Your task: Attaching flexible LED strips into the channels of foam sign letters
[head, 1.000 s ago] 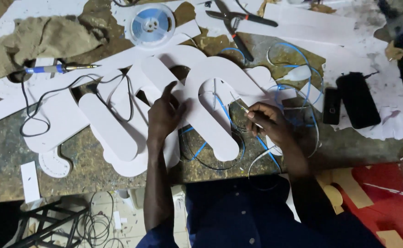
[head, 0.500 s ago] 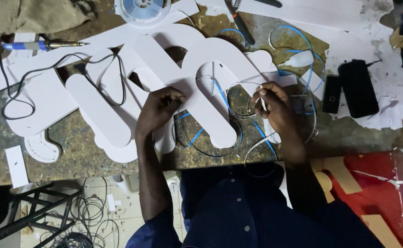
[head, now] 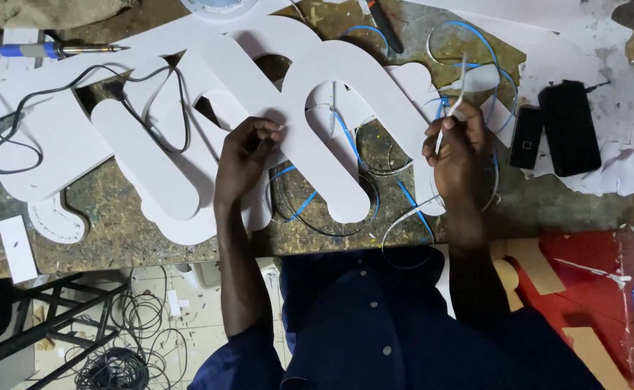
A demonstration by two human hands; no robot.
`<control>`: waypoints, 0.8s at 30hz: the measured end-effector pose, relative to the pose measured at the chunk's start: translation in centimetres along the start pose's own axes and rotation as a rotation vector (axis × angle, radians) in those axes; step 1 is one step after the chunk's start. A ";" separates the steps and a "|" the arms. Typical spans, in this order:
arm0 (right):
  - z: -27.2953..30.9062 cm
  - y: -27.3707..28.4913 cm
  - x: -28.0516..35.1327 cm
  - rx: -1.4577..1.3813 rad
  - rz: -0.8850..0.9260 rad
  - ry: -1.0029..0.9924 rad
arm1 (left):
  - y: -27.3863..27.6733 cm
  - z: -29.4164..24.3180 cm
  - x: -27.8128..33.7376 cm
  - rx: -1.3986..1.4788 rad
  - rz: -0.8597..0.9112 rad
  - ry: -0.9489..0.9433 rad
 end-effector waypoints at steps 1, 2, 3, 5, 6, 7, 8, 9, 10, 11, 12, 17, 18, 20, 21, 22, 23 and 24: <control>0.4 -0.7 0.2 -0.007 -0.006 0.045 | -0.2 0.9 -0.1 0.016 -0.049 0.007; 0.8 -1.4 0.4 -0.013 -0.012 0.089 | -0.4 1.8 -0.1 0.032 -0.099 0.014; 0.6 -1.4 0.4 -0.012 -0.018 0.090 | -0.6 1.5 0.1 0.033 -0.093 0.015; 0.3 -1.4 0.4 -0.031 -0.019 0.056 | -0.8 1.1 0.4 0.021 -0.117 -0.002; -0.4 -1.0 0.3 -0.029 -0.028 0.058 | -0.9 0.7 0.7 0.023 -0.109 -0.001; -1.0 -0.4 0.2 -0.038 -0.040 0.048 | -1.0 0.3 0.8 0.041 -0.144 -0.015; -1.5 0.2 0.1 -0.046 -0.052 0.038 | -1.2 -0.1 1.0 0.060 -0.180 -0.027; -1.3 0.1 0.2 -0.042 -0.063 0.046 | -1.3 -0.2 1.3 0.064 -0.167 -0.032; -1.0 0.1 0.3 -0.025 -0.088 0.056 | -1.4 -0.3 1.5 0.070 -0.191 -0.026; -0.7 0.1 0.4 -0.009 -0.114 0.066 | -1.4 -0.4 1.7 0.075 -0.213 -0.020; 0.0 0.1 0.0 -0.006 -0.127 0.074 | -1.5 -0.3 1.7 0.079 -0.199 -0.023; 2.9 -1.8 0.2 -0.138 -0.212 0.075 | -1.1 -1.2 1.8 0.103 -0.222 -0.010; 3.1 -2.5 0.0 -0.146 -0.200 0.057 | -1.1 -0.3 0.3 0.093 -0.240 0.001; 3.4 -4.0 0.3 0.011 -0.202 0.139 | 0.0 1.7 -1.3 0.001 -0.513 -0.150; 3.1 -4.1 0.5 0.010 -0.192 0.119 | 0.7 2.9 -2.1 -0.006 -0.527 -0.133; 2.8 -4.2 0.6 -0.002 -0.183 0.133 | 1.5 4.3 -2.9 0.104 -0.573 -0.131; 2.9 -3.8 0.8 -0.006 -0.182 0.153 | 1.6 5.8 -4.0 0.225 -0.609 -0.130; 3.1 -3.8 1.2 0.003 -0.181 0.140 | 2.2 6.8 -4.8 0.228 -0.614 -0.115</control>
Point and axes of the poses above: each hand's wrist, its own x-axis away from the middle knuckle, its own y-axis out of the back of the hand, z = x × y, the point moved 2 cm from there along -x, towards the middle knuckle, and after that the axes turned 3 degrees about y, right-handed, at the moved point
